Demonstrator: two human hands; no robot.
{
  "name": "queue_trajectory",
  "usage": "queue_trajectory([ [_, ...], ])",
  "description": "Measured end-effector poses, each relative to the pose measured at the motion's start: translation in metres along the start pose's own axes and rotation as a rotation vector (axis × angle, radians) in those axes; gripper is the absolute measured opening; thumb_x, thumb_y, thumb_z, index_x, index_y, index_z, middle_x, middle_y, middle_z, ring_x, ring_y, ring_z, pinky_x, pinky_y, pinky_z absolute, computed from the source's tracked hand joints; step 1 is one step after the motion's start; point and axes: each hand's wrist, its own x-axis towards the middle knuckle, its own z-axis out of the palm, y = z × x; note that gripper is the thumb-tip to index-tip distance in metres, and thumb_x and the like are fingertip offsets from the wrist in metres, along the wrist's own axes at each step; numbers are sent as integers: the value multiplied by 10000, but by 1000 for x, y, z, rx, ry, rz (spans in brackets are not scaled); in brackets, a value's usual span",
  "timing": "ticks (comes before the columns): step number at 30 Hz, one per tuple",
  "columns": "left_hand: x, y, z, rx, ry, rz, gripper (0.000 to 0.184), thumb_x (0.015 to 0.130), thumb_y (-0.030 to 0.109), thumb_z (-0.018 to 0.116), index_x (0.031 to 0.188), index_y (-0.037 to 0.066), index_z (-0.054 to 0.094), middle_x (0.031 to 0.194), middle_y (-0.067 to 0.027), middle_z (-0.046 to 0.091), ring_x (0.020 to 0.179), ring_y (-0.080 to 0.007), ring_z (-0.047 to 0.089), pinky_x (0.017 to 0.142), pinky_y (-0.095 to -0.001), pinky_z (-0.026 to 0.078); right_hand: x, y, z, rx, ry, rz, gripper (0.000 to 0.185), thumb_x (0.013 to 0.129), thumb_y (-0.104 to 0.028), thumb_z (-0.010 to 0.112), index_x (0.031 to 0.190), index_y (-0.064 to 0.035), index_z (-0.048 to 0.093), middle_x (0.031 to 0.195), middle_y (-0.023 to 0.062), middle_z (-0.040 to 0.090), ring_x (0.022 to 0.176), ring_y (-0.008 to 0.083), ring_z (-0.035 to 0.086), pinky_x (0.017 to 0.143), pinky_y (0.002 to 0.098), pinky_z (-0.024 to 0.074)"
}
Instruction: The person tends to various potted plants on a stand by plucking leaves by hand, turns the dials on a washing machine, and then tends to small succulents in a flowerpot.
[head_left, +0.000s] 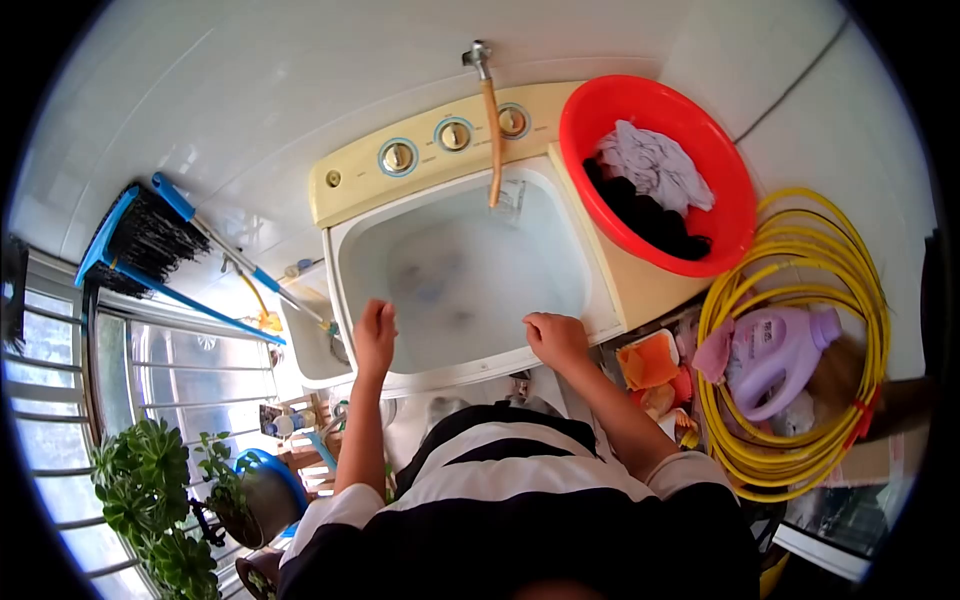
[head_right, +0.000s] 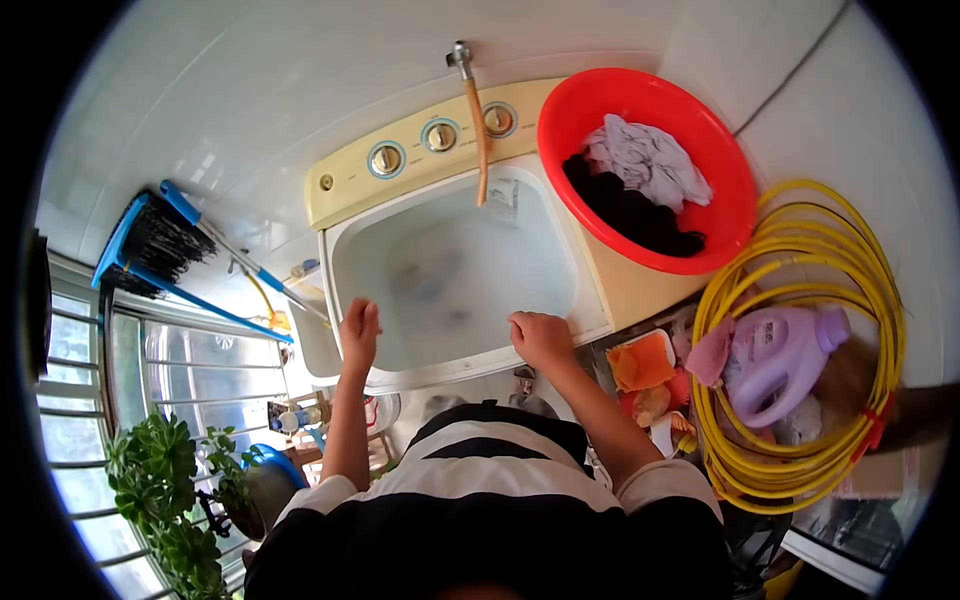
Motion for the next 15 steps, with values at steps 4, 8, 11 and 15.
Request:
queue_trajectory([
  [4,52,19,34,54,40,83,102,929,159,565,958,61,565,669,-71,590,584,-175,597,552,-298,456,3,0,-3,-10,-51,6,111,793,-154,588,848,-92,662,745,105,665,687,301,641,614,416,505],
  [8,137,31,52,261,160,313,102,872,136,622,943,65,605,820,-82,682,762,-223,669,664,-324,496,4,-1,-3,1,0,30,103,783,-141,595,832,-86,667,733,111,663,675,301,641,615,409,509],
  [11,189,62,76,322,-15,303,194,862,263,637,954,93,618,867,-60,678,797,-246,658,674,-386,501,0,-3,0,-23,13,75,103,774,-132,603,824,-83,678,721,118,660,663,301,639,613,401,512],
  [15,256,73,125,525,-32,366,462,817,451,656,1066,74,559,1026,-125,647,894,-321,649,734,-437,522,3,-4,-1,-53,29,76,95,760,-131,609,812,-87,676,697,113,652,644,298,634,598,404,505],
])
